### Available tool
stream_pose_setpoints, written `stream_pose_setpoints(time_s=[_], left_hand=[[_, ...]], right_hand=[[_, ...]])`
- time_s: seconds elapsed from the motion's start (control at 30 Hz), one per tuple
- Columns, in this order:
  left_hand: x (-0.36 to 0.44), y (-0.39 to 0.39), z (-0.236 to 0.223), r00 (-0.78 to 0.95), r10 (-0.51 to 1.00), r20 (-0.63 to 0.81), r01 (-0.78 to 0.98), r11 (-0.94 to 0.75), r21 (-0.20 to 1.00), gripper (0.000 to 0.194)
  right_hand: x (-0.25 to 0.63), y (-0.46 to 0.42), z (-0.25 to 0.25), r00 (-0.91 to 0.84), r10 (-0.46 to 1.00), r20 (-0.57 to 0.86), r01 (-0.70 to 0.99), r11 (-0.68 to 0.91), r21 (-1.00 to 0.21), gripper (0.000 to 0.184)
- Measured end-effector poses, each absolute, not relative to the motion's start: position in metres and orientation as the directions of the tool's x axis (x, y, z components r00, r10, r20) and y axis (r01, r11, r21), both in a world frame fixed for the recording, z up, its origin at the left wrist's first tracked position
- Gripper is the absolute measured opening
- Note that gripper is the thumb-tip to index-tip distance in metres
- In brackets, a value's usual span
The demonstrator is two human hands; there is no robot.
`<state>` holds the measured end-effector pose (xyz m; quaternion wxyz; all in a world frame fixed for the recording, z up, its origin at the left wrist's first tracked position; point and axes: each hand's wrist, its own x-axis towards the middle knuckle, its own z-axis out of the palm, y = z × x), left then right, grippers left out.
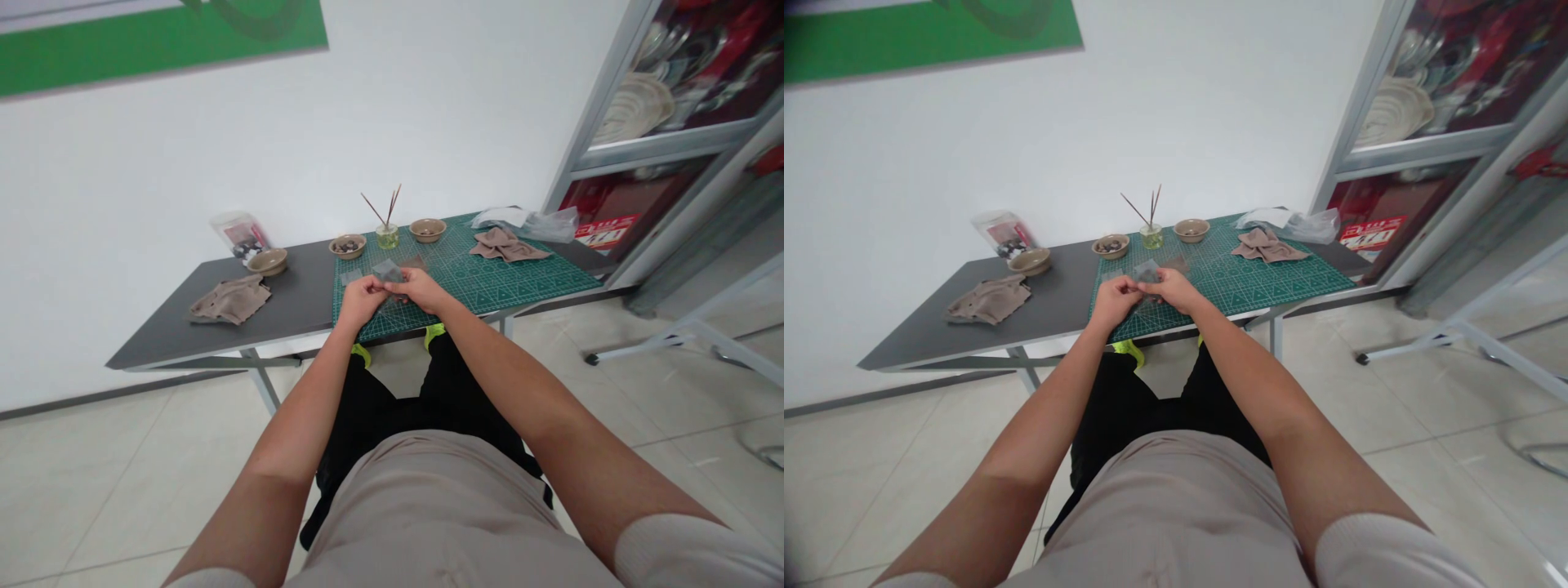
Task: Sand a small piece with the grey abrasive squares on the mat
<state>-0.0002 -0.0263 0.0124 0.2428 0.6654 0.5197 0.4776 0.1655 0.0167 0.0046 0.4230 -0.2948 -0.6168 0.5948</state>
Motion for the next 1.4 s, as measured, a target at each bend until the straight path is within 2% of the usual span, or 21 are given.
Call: stream_pose_setpoints(time_s=[0.17,0.33,0.53,0.77,1.13,1.4], left_hand=[[0.0014,-0.0283,0.0141,0.051,0.914,0.403,0.530,-0.367,0.764,0.011],[0.0008,-0.0277,0.0151,0.050,0.915,0.400,0.529,-0.364,0.767,0.010],[-0.0011,-0.0263,0.0143,0.052,0.928,0.368,0.427,-0.354,0.832,0.013],[-0.0009,-0.0263,0.0128,0.080,0.925,0.373,0.499,-0.361,0.788,0.010],[-0.0022,-0.0233,0.0131,0.061,0.939,0.339,0.206,-0.344,0.916,0.022],[0.0002,-0.0240,0.0131,0.036,0.914,0.404,0.361,-0.389,0.848,0.014]], right_hand=[[0.1640,0.0163,0.0042,-0.485,0.853,0.191,-0.115,0.154,-0.981,0.046],[0.1653,0.0166,0.0038,-0.474,0.861,0.183,-0.129,0.137,-0.982,0.046],[0.1652,0.0164,0.0016,-0.424,0.886,0.188,-0.187,0.117,-0.975,0.046],[0.1644,0.0121,0.0074,-0.476,0.854,0.209,-0.182,0.136,-0.974,0.046],[0.1681,0.0129,0.0063,-0.412,0.890,0.193,-0.238,0.099,-0.966,0.047],[0.1655,0.0156,0.0031,-0.425,0.878,0.223,-0.263,0.116,-0.958,0.042]])
